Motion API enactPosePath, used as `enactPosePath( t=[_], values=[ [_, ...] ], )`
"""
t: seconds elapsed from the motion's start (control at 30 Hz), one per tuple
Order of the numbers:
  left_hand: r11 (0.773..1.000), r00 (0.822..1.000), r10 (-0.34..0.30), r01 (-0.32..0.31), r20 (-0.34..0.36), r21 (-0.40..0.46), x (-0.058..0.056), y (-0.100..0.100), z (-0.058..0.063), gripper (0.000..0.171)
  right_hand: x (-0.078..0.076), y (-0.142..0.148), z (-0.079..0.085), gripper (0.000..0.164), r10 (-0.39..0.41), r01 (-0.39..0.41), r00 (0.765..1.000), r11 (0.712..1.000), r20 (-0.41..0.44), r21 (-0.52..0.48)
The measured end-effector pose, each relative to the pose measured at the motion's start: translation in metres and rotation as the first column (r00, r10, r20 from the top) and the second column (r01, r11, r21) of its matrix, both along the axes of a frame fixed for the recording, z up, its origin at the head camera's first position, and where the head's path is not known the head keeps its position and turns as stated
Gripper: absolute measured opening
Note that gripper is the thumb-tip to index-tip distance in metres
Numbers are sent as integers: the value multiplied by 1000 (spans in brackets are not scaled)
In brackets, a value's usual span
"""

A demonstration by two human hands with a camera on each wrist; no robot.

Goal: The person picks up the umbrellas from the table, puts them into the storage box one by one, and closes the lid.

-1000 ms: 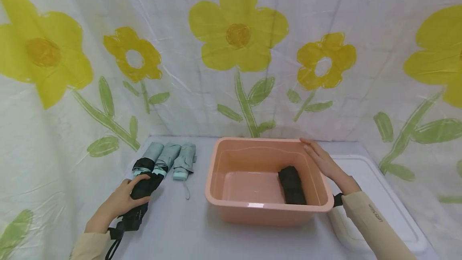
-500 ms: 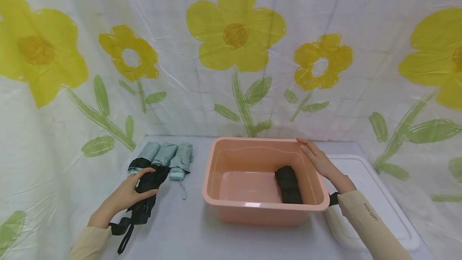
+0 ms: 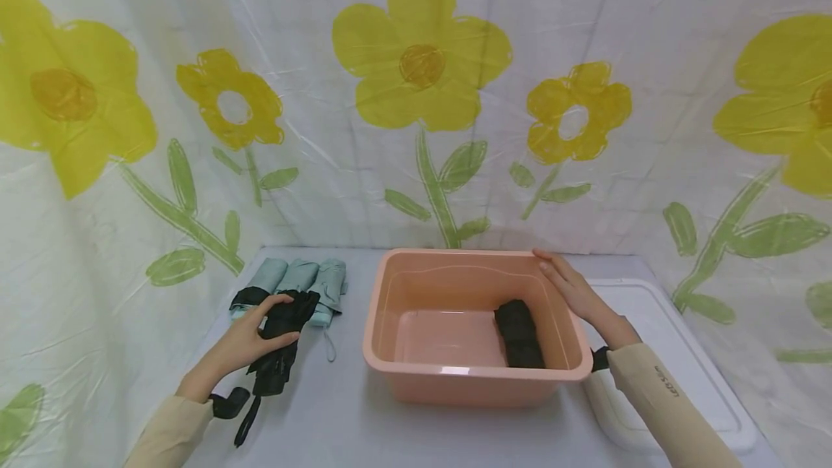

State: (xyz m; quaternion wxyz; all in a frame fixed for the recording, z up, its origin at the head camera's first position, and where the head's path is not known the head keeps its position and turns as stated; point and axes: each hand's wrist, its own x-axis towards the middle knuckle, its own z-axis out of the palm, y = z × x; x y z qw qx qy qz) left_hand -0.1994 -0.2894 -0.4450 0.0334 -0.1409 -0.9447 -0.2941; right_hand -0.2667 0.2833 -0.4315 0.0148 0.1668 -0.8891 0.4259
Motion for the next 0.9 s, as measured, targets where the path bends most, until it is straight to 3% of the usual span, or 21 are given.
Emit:
enactPosePath(
  t=[0.47, 0.9],
  values=[
    [998, 999, 33, -34, 19, 59, -8, 16, 7, 66, 1, -2, 3, 51, -5, 5, 1000, 1000, -10, -11],
    [991, 990, 39, -55, 133, 121, -10, 26, 22, 64, 1, -1, 1, 51, 5, -5, 1000, 1000, -8, -13]
  ],
)
